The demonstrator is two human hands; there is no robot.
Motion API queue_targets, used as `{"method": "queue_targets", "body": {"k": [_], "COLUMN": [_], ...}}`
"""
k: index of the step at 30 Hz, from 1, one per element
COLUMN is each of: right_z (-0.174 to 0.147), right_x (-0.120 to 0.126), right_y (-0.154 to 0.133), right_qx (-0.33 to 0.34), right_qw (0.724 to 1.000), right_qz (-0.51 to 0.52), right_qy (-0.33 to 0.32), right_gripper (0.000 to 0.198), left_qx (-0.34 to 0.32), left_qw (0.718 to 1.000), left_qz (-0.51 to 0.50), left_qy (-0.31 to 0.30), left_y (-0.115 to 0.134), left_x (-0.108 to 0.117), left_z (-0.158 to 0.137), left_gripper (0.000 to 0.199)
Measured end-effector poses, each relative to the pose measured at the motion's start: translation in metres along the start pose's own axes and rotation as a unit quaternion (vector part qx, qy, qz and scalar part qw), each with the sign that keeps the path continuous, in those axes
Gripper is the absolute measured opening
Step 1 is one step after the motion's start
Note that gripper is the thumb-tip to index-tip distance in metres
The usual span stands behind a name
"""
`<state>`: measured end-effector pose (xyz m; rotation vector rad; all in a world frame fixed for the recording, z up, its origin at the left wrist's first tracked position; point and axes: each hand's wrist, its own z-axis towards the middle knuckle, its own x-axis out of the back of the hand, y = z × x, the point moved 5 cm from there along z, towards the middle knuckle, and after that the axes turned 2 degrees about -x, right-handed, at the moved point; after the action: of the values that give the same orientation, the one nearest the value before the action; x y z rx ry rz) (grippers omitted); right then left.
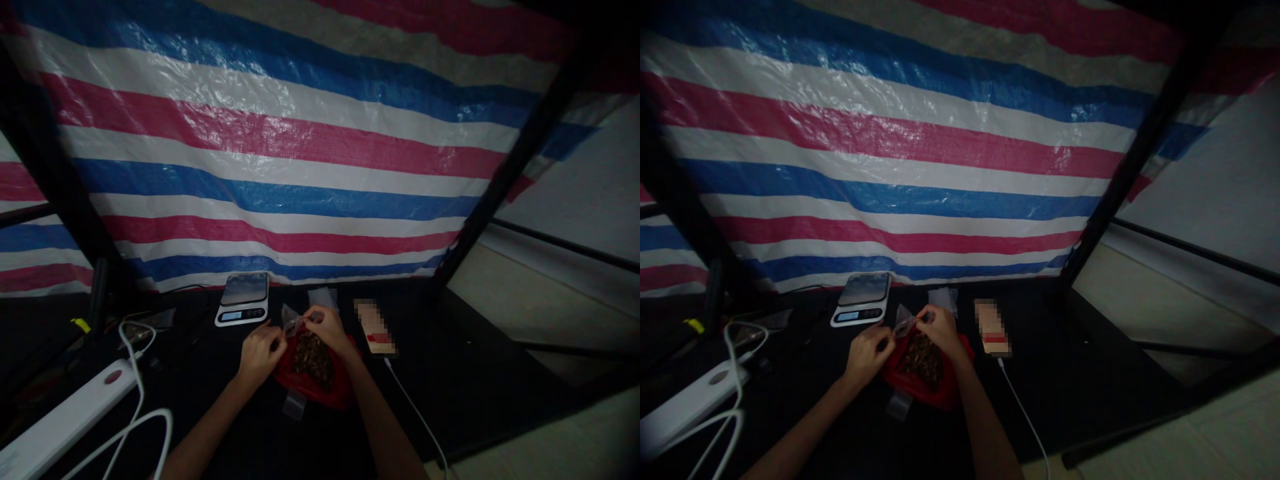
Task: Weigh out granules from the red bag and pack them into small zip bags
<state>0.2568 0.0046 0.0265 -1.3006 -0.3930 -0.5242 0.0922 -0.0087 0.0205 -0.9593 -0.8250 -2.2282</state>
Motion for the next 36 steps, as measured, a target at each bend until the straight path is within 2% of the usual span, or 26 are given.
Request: {"method": "queue_targets", "body": {"k": [3, 6, 8, 11, 15, 18, 20, 21, 23, 25, 27, 30, 33, 36], "right_z": [-0.004, -0.011, -0.015, -0.015, -0.009, -0.004, -0.003, -0.003, -0.005, -0.007, -0.008, -0.008, -0.006, -0.006], "right_x": [0.0, -0.006, -0.009, -0.008, -0.001, -0.001, -0.004, -0.004, -0.004, -0.005, -0.007, -0.009, -0.01, -0.01], "right_y": [-0.008, -0.023, -0.029, -0.031, -0.019, -0.007, -0.005, -0.006, -0.01, -0.015, -0.018, -0.015, -0.008, -0.001], "right_qx": [0.022, 0.056, 0.051, 0.03, 0.007, -0.019, -0.03, -0.032, -0.029, -0.021, -0.014, 0.001, 0.015, 0.015], "right_qw": [0.999, 0.994, 0.99, 0.987, 0.997, 0.995, 0.979, 0.969, 0.955, 0.951, 0.954, 0.968, 0.976, 0.972], "right_qz": [-0.025, -0.087, -0.131, -0.156, -0.063, 0.091, 0.203, 0.246, 0.295, 0.309, 0.297, 0.245, 0.211, 0.211], "right_qy": [-0.038, -0.046, -0.028, 0.015, 0.044, 0.031, 0.009, 0.002, -0.003, -0.017, -0.041, -0.053, -0.059, -0.098], "right_gripper": [0.014, 0.019, 0.02, 0.018, 0.02, 0.023, 0.028, 0.03, 0.032, 0.032, 0.031, 0.028, 0.027, 0.032], "left_qx": [-0.025, -0.071, -0.087, -0.077, -0.068, -0.049, -0.01, 0.015, 0.067, 0.131, 0.208, 0.289, 0.309, 0.316], "left_qw": [0.999, 0.997, 0.996, 0.996, 0.997, 0.997, 0.991, 0.981, 0.945, 0.898, 0.857, 0.808, 0.78, 0.772], "left_qz": [-0.005, -0.009, -0.005, -0.007, -0.025, -0.06, -0.127, -0.182, -0.31, -0.417, -0.472, -0.513, -0.544, -0.552], "left_qy": [0.019, 0.018, 0.023, 0.035, 0.034, 0.009, -0.034, -0.059, -0.083, -0.06, -0.018, 0.005, 0.015, 0.013], "left_y": [0.0, 0.008, 0.016, 0.026, 0.026, 0.017, 0.01, 0.007, 0.005, 0.0, -0.008, -0.018, -0.023, -0.022], "left_x": [-0.002, -0.003, 0.001, 0.01, 0.016, 0.009, -0.002, -0.008, -0.017, -0.021, -0.022, -0.024, -0.026, -0.029], "left_z": [-0.003, -0.003, -0.002, 0.001, 0.003, 0.001, 0.0, -0.001, -0.002, 0.0, 0.002, 0.003, 0.003, 0.004], "left_gripper": [0.02, 0.018, 0.019, 0.019, 0.02, 0.022, 0.027, 0.033, 0.048, 0.056, 0.051, 0.037, 0.035, 0.039]}}
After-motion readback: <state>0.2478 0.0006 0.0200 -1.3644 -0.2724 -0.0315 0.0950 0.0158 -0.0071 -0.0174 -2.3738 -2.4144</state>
